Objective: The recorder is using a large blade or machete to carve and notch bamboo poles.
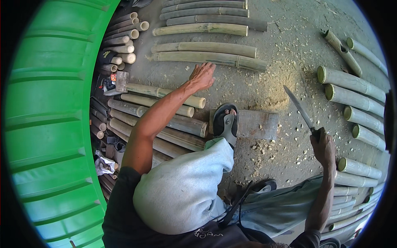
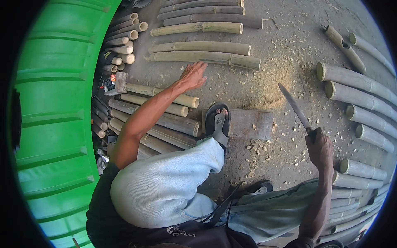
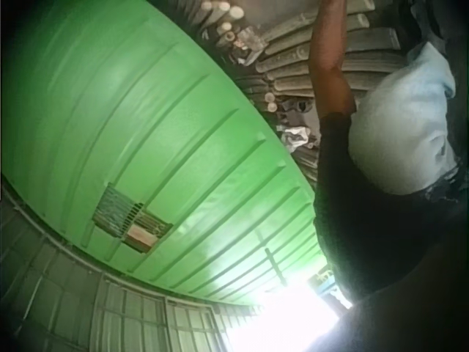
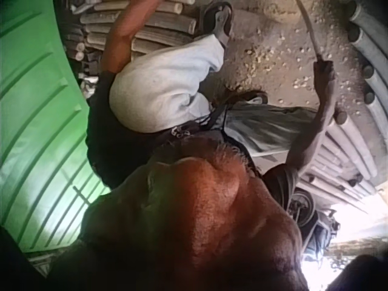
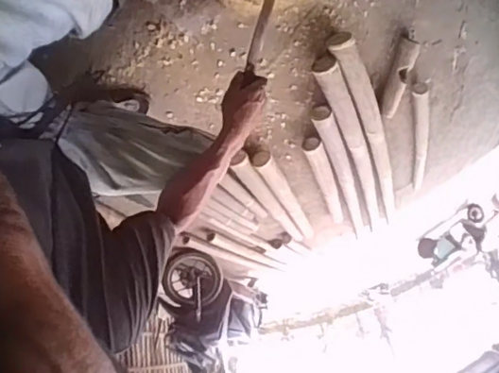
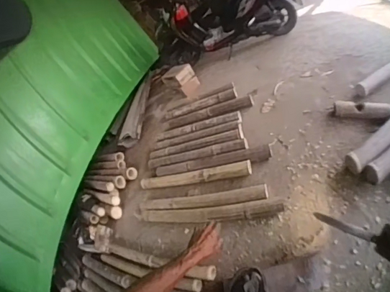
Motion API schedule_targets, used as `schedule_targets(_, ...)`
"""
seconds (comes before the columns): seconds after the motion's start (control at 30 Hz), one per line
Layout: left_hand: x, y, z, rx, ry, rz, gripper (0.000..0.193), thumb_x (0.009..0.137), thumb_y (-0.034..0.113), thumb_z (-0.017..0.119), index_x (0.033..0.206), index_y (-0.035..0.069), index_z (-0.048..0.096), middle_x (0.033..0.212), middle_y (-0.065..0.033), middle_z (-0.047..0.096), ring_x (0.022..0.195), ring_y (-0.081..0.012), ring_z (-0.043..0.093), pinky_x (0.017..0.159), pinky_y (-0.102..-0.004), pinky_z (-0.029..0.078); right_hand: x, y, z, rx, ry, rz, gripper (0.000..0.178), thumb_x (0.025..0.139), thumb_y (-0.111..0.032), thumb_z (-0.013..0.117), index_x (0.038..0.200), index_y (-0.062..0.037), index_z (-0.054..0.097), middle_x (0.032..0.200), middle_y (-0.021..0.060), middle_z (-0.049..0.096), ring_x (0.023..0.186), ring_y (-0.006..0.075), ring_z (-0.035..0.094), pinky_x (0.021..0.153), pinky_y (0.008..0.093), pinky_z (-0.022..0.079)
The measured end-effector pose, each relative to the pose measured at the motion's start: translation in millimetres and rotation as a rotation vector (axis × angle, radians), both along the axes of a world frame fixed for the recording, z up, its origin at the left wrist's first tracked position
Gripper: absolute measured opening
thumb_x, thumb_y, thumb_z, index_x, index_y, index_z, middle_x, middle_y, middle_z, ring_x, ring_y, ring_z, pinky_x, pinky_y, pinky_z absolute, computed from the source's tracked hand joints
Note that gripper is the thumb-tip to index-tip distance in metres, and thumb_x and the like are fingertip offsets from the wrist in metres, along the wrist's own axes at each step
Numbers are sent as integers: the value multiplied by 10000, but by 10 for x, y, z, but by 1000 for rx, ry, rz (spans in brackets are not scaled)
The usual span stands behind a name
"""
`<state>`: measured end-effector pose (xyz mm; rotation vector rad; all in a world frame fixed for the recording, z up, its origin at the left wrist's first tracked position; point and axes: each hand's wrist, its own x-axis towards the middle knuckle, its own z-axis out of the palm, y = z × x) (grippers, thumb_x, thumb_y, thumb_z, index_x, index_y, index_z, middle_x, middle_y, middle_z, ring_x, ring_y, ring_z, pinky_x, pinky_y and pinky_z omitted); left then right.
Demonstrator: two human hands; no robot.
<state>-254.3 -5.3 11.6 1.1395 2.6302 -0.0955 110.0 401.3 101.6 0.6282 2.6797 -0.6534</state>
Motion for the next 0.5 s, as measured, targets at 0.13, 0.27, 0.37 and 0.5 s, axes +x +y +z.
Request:
schedule_targets(0.13, -185, 169, -54, 33, 32, 32, 615, 841, 168, 694, 1381, -25, 472, 1347, -212, 514, 1260, -383, 497, 1007, -552, 396, -80, 78, -32, -40, -29, -31, 281, 926, -259, 637, 953, 7, 552, 827, 232, 653, 813, 435, 634, 733, 523, 470)
schedule_targets(0.27, -349, 278, -219, 130, 255, -32, 596, 786, 102, 682, 1337, -20, 489, 1274, -200, 533, 1219, -365, 513, 990, -566, 406, -76, 117, -194, -58, 52, -9, 274, 910, -240, 655, 943, 17, 564, 820, 244, 657, 788, 439, 639, 708, 513, 475)
schedule_targets(0.37, -354, 311, -472, 179, 333, 20, 621, 775, 59, 672, 1360, -16, 476, 1281, -204, 528, 1226, -360, 510, 1022, -575, 389, 46, 154, -367, -96, 111, -71, 286, 906, -247, 645, 930, 26, 560, 790, 245, 637, 761, 441, 622, 692, 506, 469)
schedule_targets(0.5, -176, 528, -489, 100, 209, 76, 614, 768, 53, 692, 1350, 7, 500, 1314, -202, 514, 1266, -359, 488, 1085, -604, 340, 378, 223, -366, -114, 62, -164, 252, 908, -212, 639, 950, 24, 560, 780, 236, 622, 722, 420, 610, 665, 489, 464)
